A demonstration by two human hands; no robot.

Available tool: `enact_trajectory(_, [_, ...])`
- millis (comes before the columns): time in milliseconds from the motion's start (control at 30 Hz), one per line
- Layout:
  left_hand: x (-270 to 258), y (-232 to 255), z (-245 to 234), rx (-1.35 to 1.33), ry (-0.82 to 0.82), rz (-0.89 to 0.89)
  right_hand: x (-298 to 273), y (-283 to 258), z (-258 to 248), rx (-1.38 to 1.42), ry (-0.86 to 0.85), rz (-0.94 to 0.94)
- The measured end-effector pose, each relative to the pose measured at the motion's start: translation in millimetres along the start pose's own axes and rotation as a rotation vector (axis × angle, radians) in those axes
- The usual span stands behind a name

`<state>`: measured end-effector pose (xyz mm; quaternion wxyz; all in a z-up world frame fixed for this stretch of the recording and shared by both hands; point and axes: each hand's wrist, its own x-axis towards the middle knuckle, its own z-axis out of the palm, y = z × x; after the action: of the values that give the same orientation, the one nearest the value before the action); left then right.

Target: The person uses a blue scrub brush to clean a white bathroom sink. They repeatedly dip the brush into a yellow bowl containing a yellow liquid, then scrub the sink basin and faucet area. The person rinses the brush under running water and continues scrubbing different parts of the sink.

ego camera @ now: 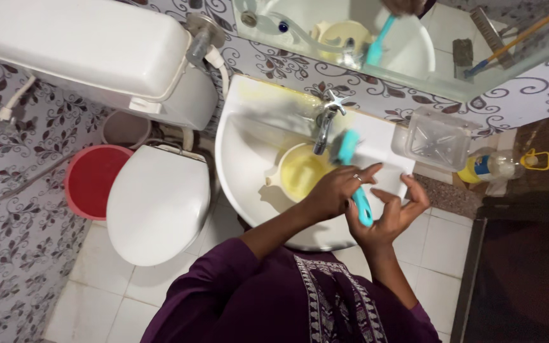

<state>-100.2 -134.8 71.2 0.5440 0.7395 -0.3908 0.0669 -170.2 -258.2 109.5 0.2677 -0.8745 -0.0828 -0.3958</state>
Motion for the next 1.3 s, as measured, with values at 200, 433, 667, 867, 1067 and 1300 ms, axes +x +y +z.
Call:
enact_trajectory(200, [-25, -39, 26, -0.010, 0.046, -0.015, 10, 19, 14, 0.310, -0.173, 0.012])
enact_trajectory(433, [-21, -45, 40, 0.003, 0.144, 0.210, 4, 21, 17, 0.478, -0.173, -0.117])
enact_trajectory(667, [-6, -101, 40, -0.140, 0.006, -0.005, 24, 45, 61, 0.419, -0.286, -0.228])
enact_trajectory(867, [-15, -116, 57, -0.213, -0.054, -0.030, 27, 55, 71, 0.455, -0.222, -0.239])
enact_trajectory(1067, [-44, -70, 75, 0.129, 0.197, 0.164, -6, 46, 35, 0.386, -0.222, -0.169])
enact_trajectory(1300, [15, -108, 60, -0.033, 0.009, 0.180, 29, 64, 58, 0.368, -0.143, -0.163])
